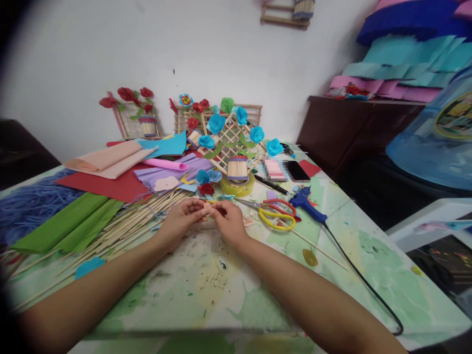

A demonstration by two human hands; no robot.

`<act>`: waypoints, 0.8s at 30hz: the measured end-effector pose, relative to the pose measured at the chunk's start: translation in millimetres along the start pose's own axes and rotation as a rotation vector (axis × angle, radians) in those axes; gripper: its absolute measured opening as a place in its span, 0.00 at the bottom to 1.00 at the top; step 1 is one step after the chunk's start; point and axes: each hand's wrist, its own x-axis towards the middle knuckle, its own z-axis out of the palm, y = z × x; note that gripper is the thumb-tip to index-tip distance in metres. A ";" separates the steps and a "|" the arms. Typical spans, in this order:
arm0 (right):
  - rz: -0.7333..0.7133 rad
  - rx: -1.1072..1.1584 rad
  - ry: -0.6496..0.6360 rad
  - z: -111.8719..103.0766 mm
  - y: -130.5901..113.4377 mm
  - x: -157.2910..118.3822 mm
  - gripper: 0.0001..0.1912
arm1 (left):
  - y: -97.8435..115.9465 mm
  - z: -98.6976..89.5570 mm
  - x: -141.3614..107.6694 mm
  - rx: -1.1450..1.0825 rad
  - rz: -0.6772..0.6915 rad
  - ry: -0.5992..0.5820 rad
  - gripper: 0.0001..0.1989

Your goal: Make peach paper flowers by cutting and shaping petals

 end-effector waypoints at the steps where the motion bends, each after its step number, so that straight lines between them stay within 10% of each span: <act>1: 0.000 -0.007 -0.001 -0.1 -0.1 0.0 0.09 | 0.2 0.3 0.1 -0.004 -0.009 0.001 0.14; 24: 0.107 0.154 0.013 -1.3 5.0 2.5 0.09 | -8.7 -4.9 2.5 -0.121 0.047 -0.019 0.11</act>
